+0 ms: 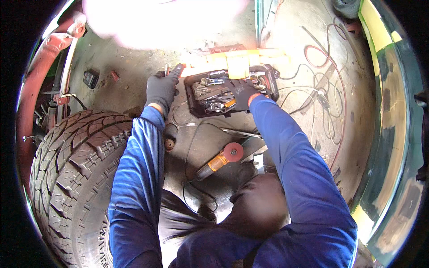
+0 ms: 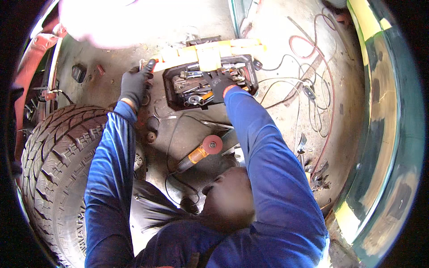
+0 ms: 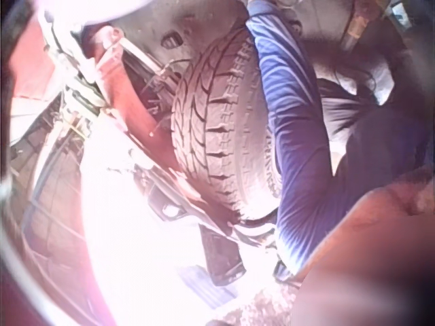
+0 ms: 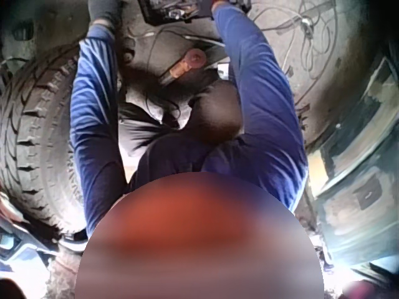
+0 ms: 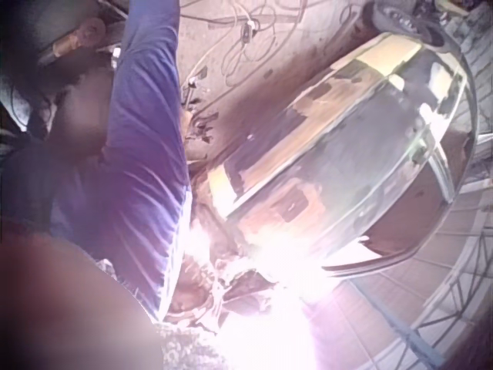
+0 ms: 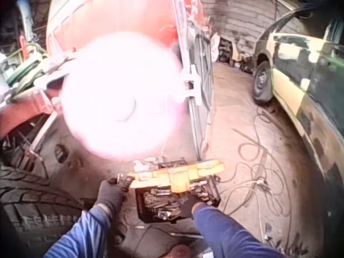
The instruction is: The person sits on the garage floor and opens a yellow toolbox to select tools. They then use pliers and a welding torch on the vehicle's undercarriage near the wheel well, manipulating wires and metal components.
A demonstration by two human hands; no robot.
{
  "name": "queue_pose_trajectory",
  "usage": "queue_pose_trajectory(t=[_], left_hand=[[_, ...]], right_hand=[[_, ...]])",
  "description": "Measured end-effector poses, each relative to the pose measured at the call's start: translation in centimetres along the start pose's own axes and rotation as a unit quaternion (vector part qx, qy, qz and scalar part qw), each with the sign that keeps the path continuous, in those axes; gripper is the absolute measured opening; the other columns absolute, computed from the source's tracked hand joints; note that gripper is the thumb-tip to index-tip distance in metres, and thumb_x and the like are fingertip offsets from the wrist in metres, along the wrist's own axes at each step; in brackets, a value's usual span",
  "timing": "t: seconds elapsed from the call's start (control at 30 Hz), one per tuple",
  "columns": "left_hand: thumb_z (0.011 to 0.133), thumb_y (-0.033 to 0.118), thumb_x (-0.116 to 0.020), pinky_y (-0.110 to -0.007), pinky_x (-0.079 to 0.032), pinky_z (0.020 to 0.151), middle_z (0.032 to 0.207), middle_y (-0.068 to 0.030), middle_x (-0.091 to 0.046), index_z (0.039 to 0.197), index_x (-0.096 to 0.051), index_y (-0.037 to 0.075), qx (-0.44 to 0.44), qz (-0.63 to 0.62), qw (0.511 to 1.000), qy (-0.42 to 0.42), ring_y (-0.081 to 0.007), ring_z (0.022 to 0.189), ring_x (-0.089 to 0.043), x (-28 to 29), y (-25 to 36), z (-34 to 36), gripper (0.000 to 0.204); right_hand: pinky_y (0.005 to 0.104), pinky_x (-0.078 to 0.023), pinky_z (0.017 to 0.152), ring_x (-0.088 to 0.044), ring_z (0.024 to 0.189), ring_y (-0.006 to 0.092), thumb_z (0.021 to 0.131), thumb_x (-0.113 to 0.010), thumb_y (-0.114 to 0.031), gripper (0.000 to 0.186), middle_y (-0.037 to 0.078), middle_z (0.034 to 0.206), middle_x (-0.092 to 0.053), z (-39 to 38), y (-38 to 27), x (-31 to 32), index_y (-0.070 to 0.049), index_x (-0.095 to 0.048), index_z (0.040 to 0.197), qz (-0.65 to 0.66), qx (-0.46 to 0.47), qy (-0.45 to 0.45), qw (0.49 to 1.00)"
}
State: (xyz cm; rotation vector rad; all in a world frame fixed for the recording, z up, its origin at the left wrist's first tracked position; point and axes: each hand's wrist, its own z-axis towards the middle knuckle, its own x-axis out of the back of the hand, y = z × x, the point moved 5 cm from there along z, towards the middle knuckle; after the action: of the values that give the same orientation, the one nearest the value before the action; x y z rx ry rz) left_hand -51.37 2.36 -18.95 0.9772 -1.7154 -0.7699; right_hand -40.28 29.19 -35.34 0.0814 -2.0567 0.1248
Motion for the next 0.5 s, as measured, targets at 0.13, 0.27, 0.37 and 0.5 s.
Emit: queue_pose_trajectory(t=[0.13, 0.27, 0.37, 0.5], left_hand=[[0.086, 0.056, -0.094, -0.035, -0.053, 0.056, 0.079, -0.0083, -0.071, 0.095, -0.076, -0.006, 0.015, -0.018, 1.0, 0.002, -0.017, 0.061, -0.066, -0.2, -0.2, 0.6, 0.065], [0.087, 0.057, -0.093, -0.034, -0.053, 0.057, 0.075, -0.007, -0.069, 0.096, -0.077, -0.006, -0.001, -0.016, 1.0, 0.001, -0.0168, 0.06, -0.066, -0.3, -0.2, 0.6, 0.066], [0.087, 0.059, -0.092, -0.034, -0.053, 0.057, 0.074, -0.0073, -0.07, 0.096, -0.077, -0.007, 0.002, -0.01, 1.0, 0.005, -0.0169, 0.059, -0.066, -0.2, -0.3, 0.5, 0.068], [0.088, 0.059, -0.091, -0.035, -0.054, 0.058, 0.075, -0.0089, -0.072, 0.1, -0.077, -0.009, -0.011, -0.013, 1.0, 0.0, -0.0176, 0.06, -0.068, -0.3, -0.1, 0.6, 0.07]], right_hand=[[0.0577, -0.043, 0.124, -0.051, 0.152, 0.0428, 0.079, -0.087, -0.035, 0.108, 0.027, 0.166, -0.05, 1.0, 0.4, 0.5, -0.003, -0.038, 0.169, -0.02, 0.042, 0.003, 0.999], [0.0592, -0.05, 0.115, -0.063, 0.139, 0.0438, 0.08, -0.087, -0.037, 0.102, 0.028, 0.156, -0.058, 1.4, 1.0, 1.3, -0.001, -0.043, 0.165, 0.008, 0.08, -0.015, 0.997], [0.0546, -0.053, 0.111, -0.066, 0.133, 0.0436, 0.08, -0.089, -0.038, 0.1, 0.028, 0.149, -0.064, 1.7, 1.3, 2.1, 0.001, -0.047, 0.161, 0.023, 0.094, -0.029, 0.995], [0.0536, -0.054, 0.11, -0.067, 0.133, 0.0431, 0.079, -0.09, -0.038, 0.1, 0.028, 0.147, -0.065, 1.6, 1.1, 2.6, 0.001, -0.047, 0.161, -0.025, 0.09, -0.002, 0.996]])
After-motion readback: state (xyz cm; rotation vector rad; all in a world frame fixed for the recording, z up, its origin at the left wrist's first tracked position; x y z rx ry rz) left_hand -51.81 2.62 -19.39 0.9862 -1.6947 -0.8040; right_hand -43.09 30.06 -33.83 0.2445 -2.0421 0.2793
